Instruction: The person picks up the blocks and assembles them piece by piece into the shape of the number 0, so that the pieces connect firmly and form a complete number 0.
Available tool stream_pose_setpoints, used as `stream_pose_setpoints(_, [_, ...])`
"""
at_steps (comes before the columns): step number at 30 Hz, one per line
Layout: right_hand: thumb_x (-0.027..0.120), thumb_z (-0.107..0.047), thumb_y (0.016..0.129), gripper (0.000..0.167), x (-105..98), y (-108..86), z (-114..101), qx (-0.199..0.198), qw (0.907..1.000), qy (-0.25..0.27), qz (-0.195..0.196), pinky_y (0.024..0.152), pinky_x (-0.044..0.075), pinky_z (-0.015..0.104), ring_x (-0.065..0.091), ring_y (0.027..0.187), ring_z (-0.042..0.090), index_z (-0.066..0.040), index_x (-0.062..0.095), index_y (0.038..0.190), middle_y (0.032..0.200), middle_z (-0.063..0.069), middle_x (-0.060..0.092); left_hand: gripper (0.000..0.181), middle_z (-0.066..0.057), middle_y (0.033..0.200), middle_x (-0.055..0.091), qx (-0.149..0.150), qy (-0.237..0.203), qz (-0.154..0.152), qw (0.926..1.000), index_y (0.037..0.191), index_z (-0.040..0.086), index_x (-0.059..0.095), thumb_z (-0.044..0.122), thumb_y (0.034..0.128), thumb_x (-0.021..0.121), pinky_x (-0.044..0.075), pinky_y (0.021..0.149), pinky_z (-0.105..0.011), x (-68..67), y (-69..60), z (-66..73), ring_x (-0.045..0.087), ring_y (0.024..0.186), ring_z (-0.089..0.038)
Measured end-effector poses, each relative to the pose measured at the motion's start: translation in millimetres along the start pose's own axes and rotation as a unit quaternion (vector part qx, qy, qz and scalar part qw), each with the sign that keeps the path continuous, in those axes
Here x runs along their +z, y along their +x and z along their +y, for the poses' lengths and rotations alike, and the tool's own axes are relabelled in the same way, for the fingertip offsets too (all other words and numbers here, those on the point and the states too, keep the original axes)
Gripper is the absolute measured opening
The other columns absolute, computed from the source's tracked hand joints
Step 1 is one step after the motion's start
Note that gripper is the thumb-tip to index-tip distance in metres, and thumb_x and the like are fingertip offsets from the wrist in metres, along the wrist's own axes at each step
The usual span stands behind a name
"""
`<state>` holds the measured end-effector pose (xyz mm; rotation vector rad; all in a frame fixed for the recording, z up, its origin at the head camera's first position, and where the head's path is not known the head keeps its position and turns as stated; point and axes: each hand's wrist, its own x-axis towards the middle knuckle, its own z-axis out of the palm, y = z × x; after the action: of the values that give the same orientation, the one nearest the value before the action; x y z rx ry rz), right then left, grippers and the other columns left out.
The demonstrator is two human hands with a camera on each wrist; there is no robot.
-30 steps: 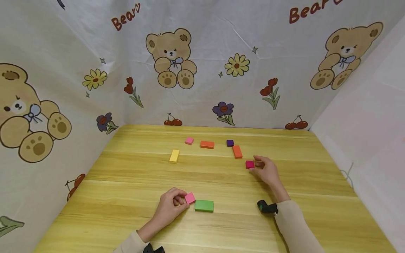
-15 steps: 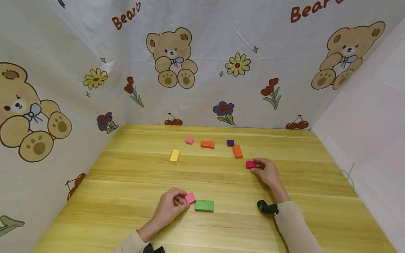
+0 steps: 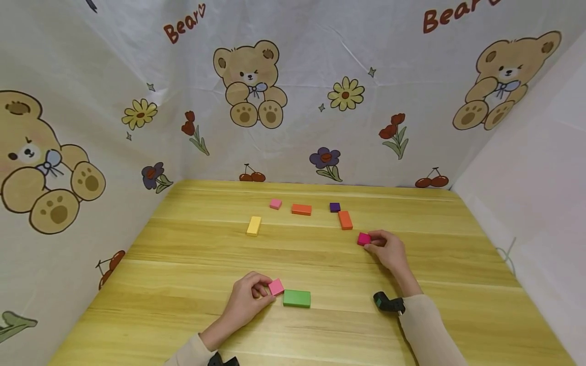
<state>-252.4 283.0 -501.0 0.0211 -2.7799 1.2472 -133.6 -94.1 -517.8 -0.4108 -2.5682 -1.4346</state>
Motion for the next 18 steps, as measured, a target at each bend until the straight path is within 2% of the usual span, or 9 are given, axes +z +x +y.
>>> stream_pose_setpoints(4, [0.074,-0.014,0.087,0.041,-1,-6.2,0,0.006,0.9998,0.02,0.006,0.068,0.046,0.009,0.053,0.076,-0.012,0.005,0.062,0.121,0.107,0.024,0.068,0.028,0.001,0.084,0.063,-0.001,0.0,0.0,1.0,0.096,0.004,0.071,0.004,0.0712,0.085,0.048,0.06,-0.017,-0.2,-0.1,0.3,0.055,0.068,0.0])
stream_pose_setpoints(12, [0.076,-0.015,0.085,0.041,2,-27.7,-7,0.011,0.9992,0.037,0.011,0.066,0.048,0.012,0.057,0.075,-0.006,0.005,0.063,0.118,0.098,0.019,0.07,0.028,0.001,0.084,0.063,-0.003,-0.002,-0.002,1.0,0.096,0.004,0.071,0.004,0.0714,0.084,0.048,0.06,-0.017,-0.6,-0.3,1.2,0.055,0.068,0.0])
stream_pose_setpoints(18, [0.079,-0.016,0.083,0.039,6,-44.2,-19,0.008,0.9993,0.036,-0.009,0.063,0.048,0.016,0.06,0.073,-0.002,0.003,0.065,0.114,0.094,0.014,0.071,0.028,0.001,0.084,0.063,-0.002,-0.003,-0.001,1.0,0.096,0.004,0.071,0.003,0.071,0.084,0.048,0.06,-0.017,0.3,0.1,0.0,0.055,0.068,0.0])
